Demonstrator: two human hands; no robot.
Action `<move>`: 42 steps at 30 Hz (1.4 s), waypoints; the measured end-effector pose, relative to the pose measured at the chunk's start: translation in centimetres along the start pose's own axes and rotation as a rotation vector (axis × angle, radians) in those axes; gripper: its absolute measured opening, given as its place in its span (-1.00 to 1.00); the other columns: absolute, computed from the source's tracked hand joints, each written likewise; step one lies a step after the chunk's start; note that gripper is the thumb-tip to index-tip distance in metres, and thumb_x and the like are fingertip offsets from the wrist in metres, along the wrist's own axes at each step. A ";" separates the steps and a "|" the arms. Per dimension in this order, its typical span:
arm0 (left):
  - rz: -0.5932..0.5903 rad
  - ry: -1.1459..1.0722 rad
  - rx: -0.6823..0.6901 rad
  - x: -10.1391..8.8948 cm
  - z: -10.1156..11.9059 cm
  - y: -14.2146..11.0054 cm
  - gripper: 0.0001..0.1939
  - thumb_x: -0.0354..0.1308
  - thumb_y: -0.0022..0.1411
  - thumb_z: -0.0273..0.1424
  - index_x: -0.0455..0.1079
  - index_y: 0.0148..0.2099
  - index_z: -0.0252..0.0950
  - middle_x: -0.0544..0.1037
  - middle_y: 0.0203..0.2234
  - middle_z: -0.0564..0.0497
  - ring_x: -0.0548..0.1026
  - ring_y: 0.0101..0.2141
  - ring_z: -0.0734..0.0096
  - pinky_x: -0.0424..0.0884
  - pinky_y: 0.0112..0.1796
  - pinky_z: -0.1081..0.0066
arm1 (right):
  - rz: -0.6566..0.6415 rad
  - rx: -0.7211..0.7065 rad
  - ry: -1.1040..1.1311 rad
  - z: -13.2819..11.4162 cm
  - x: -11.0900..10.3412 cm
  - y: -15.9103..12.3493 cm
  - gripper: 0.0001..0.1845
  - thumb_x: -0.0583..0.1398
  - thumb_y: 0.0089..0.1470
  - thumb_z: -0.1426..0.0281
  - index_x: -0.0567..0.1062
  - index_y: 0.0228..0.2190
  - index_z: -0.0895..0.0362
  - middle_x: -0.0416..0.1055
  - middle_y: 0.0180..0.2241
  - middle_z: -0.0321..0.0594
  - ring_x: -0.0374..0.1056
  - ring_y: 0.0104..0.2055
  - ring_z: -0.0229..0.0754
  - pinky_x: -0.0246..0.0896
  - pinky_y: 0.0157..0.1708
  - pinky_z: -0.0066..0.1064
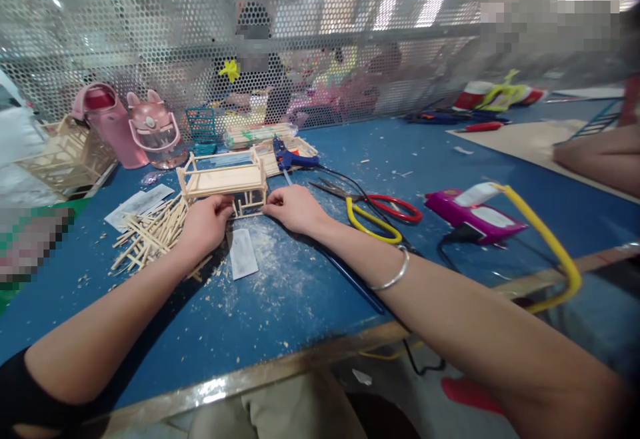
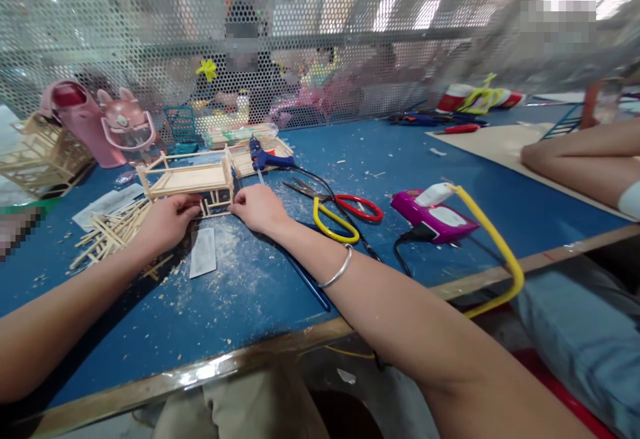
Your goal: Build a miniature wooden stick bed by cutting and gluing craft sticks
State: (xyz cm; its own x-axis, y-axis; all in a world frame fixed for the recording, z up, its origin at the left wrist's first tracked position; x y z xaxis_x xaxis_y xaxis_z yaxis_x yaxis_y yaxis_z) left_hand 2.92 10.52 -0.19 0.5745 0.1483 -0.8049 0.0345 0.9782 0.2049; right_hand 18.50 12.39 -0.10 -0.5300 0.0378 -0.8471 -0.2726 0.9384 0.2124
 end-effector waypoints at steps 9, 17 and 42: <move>0.007 -0.366 -0.098 1.1 -1.3 0.3 -0.76 0.13 -0.01 -0.37 0.46 -0.25 -0.35 0.58 -0.37 -0.08 0.52 -0.38 0.35 0.39 -0.31 0.40 | -0.004 -0.018 -0.034 -0.3 0.1 -0.2 -0.81 0.15 -0.07 0.33 0.51 -0.56 0.14 0.40 -0.58 -0.28 0.20 -0.54 -0.32 -0.09 -0.55 -0.47; 0.006 -0.412 -0.099 0.7 -1.4 0.0 -0.81 0.15 -0.05 -0.41 0.44 -0.31 -0.34 0.58 -0.45 -0.05 0.51 -0.43 0.39 0.39 -0.35 0.42 | -0.027 -0.040 -0.095 -0.8 0.0 -0.2 -0.80 0.13 -0.05 0.35 0.49 -0.58 0.15 0.36 -0.62 -0.29 0.17 -0.56 -0.32 -0.10 -0.55 -0.46; 0.027 -0.141 -0.037 0.0 0.0 -0.9 -0.79 0.11 0.01 -0.44 0.44 -0.24 -0.30 0.59 -0.43 0.00 0.52 -0.40 0.39 0.36 -0.30 0.44 | -0.060 -0.040 -0.162 -0.7 0.1 -0.7 -0.81 0.14 -0.04 0.34 0.42 -0.60 0.15 0.32 -0.62 -0.31 0.14 -0.57 -0.33 -0.14 -0.56 -0.48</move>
Point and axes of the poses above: each hand's wrist, its own y-axis towards the middle knuckle, its own x-axis out of the palm, z = x × y, the point moved 7 cm from there along y, towards the middle knuckle
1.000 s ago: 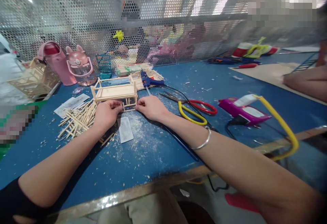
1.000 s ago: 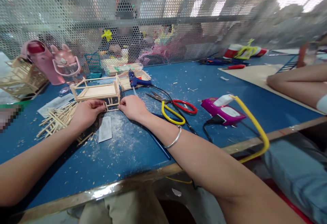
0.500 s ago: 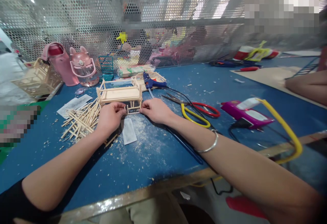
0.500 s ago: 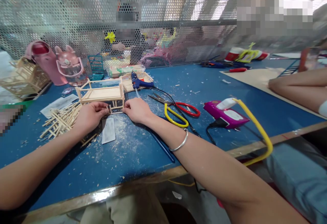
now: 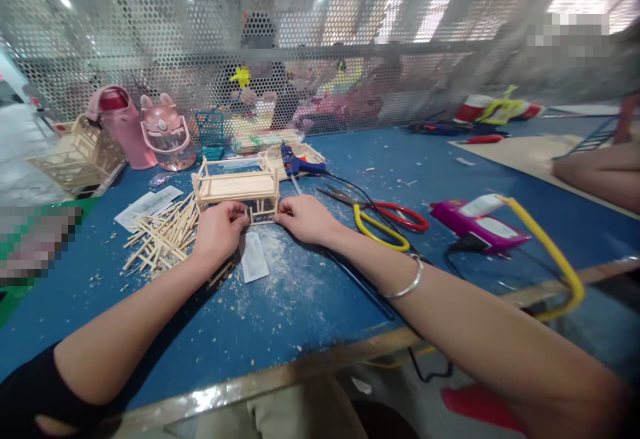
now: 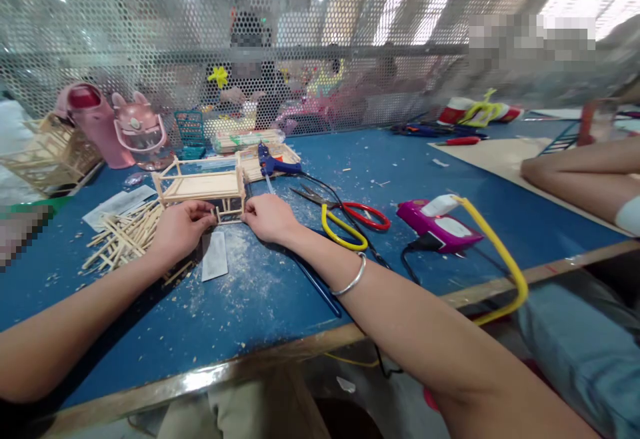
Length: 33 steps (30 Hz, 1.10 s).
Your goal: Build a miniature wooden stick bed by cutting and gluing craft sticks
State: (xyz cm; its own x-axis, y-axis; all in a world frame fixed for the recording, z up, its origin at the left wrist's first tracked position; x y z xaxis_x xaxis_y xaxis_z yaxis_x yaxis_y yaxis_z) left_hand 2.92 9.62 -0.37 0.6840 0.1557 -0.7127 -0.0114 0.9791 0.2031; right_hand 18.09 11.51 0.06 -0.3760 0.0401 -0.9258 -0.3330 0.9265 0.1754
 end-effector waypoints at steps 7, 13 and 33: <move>0.026 0.004 0.043 0.0 0.2 -0.2 -0.81 0.12 0.02 -0.45 0.45 -0.26 -0.28 0.59 -0.44 0.02 0.52 -0.41 0.41 0.35 -0.32 0.46 | -0.016 -0.001 0.015 0.0 0.0 -0.2 -0.81 0.13 -0.03 0.35 0.42 -0.60 0.15 0.32 -0.63 -0.32 0.15 -0.57 -0.33 -0.13 -0.56 -0.47; 0.034 -0.002 0.067 0.1 0.0 -0.3 -0.82 0.11 0.02 -0.44 0.43 -0.26 -0.29 0.59 -0.44 0.01 0.52 -0.39 0.38 0.34 -0.33 0.44 | 0.003 0.002 -0.001 0.0 -0.1 -0.3 -0.81 0.13 -0.04 0.34 0.42 -0.59 0.15 0.33 -0.62 -0.30 0.15 -0.56 -0.32 -0.13 -0.56 -0.47; -0.052 -0.017 0.077 0.2 -0.3 -0.2 -0.65 0.06 0.08 -0.50 0.37 -0.05 -0.33 0.59 -0.31 -0.02 0.52 -0.30 0.40 0.39 -0.20 0.44 | -0.205 -0.114 0.239 -0.9 -2.5 -1.9 -0.79 -0.05 -0.11 0.60 0.28 -0.42 0.13 0.33 -0.53 -0.31 0.18 -0.49 -0.31 -0.01 -0.49 -0.51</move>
Point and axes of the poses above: each hand's wrist, its own y-axis towards the middle knuckle, its own x-axis out of the palm, z = x × y, the point moved 7 cm from there along y, towards the middle knuckle
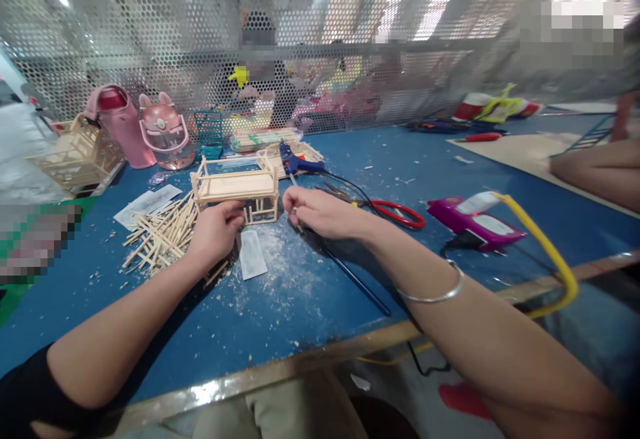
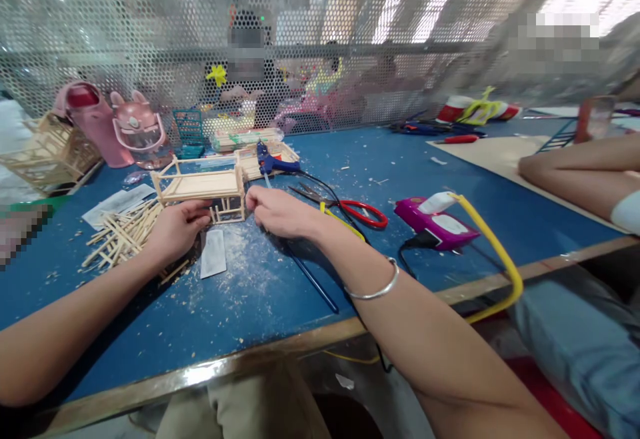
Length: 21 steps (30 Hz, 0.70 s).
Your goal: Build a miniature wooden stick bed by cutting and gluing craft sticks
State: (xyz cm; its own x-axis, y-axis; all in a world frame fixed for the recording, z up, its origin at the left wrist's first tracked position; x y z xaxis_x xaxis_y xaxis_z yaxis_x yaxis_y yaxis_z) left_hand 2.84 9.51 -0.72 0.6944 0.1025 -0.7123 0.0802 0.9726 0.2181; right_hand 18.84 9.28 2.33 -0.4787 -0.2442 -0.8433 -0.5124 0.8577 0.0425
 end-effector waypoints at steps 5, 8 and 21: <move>-0.033 0.020 -0.011 0.2 -0.3 0.3 -0.68 0.05 0.07 -0.50 0.41 -0.09 -0.33 0.57 -0.25 -0.03 0.51 -0.24 0.40 0.38 -0.18 0.45 | -0.210 -0.104 -0.152 -2.2 1.8 -1.4 -0.84 -0.01 -0.09 0.60 0.26 -0.43 0.13 0.35 -0.46 -0.25 0.20 -0.44 -0.29 -0.01 -0.47 -0.50; -0.026 0.030 -0.029 0.0 -0.2 0.2 -0.72 0.06 0.07 -0.47 0.45 -0.14 -0.31 0.57 -0.25 -0.02 0.51 -0.27 0.39 0.38 -0.19 0.45 | -0.199 -0.146 -0.223 -2.8 2.2 -1.5 -0.83 0.00 -0.05 0.58 0.30 -0.39 0.14 0.36 -0.45 -0.24 0.21 -0.44 -0.28 -0.03 -0.47 -0.49; -0.012 0.066 -0.024 -0.4 -0.1 0.0 -0.74 0.04 0.09 -0.44 0.48 -0.18 -0.27 0.57 -0.27 -0.03 0.50 -0.26 0.34 0.36 -0.14 0.38 | -0.099 -0.089 -0.146 -1.6 0.6 -0.8 -0.94 0.05 0.02 0.45 0.33 -0.43 0.13 0.39 -0.50 -0.30 0.23 -0.47 -0.30 -0.01 -0.48 -0.50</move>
Point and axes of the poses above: each hand's wrist, its own y-axis towards the middle knuckle, its own x-axis out of the palm, z = x × y, the point moved 7 cm from there along y, towards the middle knuckle
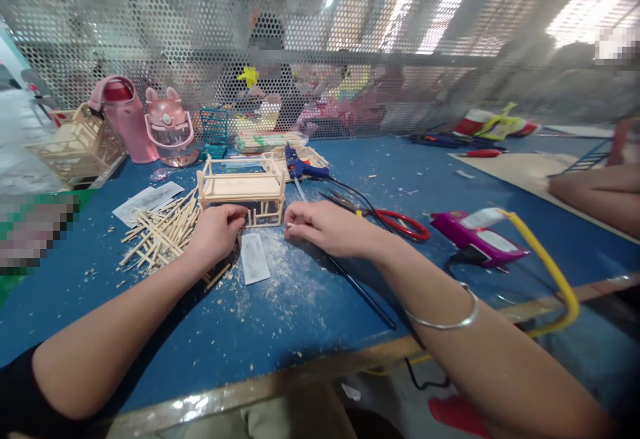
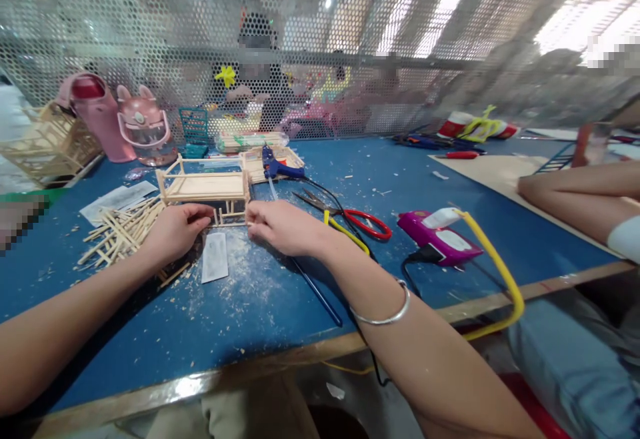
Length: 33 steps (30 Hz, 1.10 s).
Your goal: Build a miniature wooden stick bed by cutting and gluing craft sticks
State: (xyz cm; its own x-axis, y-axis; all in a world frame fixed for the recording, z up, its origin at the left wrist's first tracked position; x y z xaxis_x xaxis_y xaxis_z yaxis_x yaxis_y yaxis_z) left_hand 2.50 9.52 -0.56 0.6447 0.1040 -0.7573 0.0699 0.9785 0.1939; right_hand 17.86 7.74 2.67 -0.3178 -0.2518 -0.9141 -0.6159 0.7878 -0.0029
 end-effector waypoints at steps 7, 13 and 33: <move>0.039 -0.036 0.025 -0.5 -0.1 0.2 -0.72 0.00 0.11 -0.47 0.46 -0.16 -0.32 0.56 -0.22 -0.05 0.48 -0.19 0.32 0.33 -0.10 0.35 | -0.200 -0.159 -0.051 -1.8 1.7 -0.6 -0.84 0.20 -0.09 0.31 0.47 -0.47 0.15 0.40 -0.47 -0.27 0.23 -0.44 -0.29 0.02 -0.46 -0.49; 0.060 -0.046 0.022 -0.4 0.1 0.0 -0.75 0.00 0.12 -0.47 0.47 -0.20 -0.26 0.56 -0.23 -0.03 0.49 -0.20 0.32 0.34 -0.14 0.36 | 0.106 0.079 0.007 3.5 -3.9 1.3 -0.67 0.05 0.00 0.18 0.42 -0.53 0.17 0.28 -0.60 -0.34 0.15 -0.54 -0.33 0.01 -0.52 -0.50; 0.078 -0.079 0.008 -0.2 0.0 0.1 -0.73 -0.02 0.13 -0.43 0.48 -0.20 -0.22 0.57 -0.26 0.01 0.49 -0.21 0.30 0.35 -0.16 0.36 | 0.405 0.297 -0.257 14.4 -7.2 8.9 -0.75 0.13 -0.16 0.34 0.44 -0.36 0.15 0.46 -0.33 -0.11 0.32 -0.29 -0.06 0.10 -0.36 -0.36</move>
State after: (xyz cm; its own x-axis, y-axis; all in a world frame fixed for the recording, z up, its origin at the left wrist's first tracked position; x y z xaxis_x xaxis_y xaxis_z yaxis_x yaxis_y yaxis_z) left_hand 2.36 9.60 -0.42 0.7062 0.1655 -0.6884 0.0227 0.9665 0.2556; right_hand 25.06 24.65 3.40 -0.2780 0.2193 -0.9352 -0.2401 0.9268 0.2887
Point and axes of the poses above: each hand's wrist, its own y-axis towards the middle knuckle, its own x-axis out of the palm, z = x × y, the point moved 7 cm from there along y, towards the middle knuckle
